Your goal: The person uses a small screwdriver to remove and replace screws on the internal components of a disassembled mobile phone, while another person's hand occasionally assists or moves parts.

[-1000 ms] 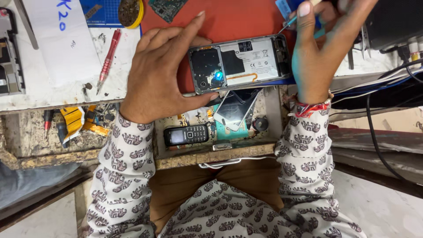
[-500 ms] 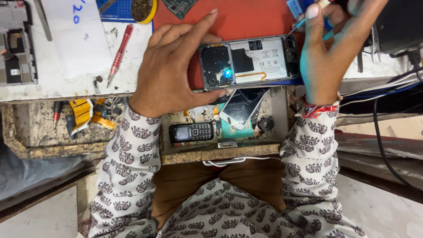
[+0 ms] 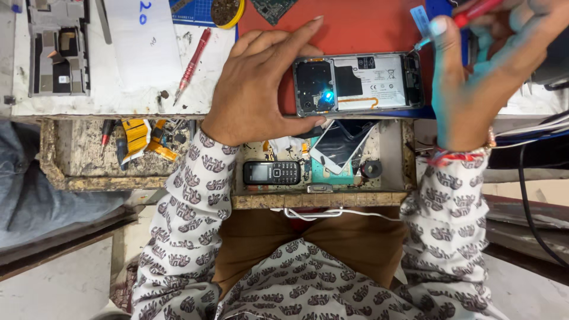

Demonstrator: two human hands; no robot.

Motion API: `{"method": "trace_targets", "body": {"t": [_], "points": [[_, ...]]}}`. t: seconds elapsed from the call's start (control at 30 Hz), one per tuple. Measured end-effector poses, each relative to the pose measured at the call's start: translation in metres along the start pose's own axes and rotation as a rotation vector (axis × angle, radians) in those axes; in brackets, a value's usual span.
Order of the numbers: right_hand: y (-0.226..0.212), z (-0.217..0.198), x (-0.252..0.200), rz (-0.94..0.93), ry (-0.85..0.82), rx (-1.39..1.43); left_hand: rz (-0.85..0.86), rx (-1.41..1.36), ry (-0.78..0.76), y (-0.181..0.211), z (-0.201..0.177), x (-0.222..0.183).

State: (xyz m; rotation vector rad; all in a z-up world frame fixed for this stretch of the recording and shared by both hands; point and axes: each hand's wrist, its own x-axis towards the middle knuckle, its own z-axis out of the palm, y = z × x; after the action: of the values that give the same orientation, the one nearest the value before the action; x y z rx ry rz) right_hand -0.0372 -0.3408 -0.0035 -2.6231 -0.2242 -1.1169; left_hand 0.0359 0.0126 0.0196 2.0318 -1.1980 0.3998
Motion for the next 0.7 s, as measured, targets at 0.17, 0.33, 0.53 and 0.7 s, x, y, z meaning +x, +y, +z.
{"method": "trace_targets", "body": {"t": [0.17, 0.33, 0.53, 0.7], "points": [[-0.007, -0.001, 0.008, -0.035, -0.017, 0.134, -0.007, 0.003, -0.005, 0.000, 0.000, 0.001], [-0.016, -0.007, 0.022, -0.081, -0.032, 0.248, -0.025, -0.007, -0.020, 0.002, -0.002, 0.003], [-0.022, -0.007, 0.029, -0.108, -0.011, 0.263, -0.035, -0.009, -0.029, 0.002, -0.003, 0.003], [-0.031, -0.013, 0.026, 0.146, -0.106, 0.640, -0.024, 0.006, -0.016, 0.002, 0.000, 0.003]]}}
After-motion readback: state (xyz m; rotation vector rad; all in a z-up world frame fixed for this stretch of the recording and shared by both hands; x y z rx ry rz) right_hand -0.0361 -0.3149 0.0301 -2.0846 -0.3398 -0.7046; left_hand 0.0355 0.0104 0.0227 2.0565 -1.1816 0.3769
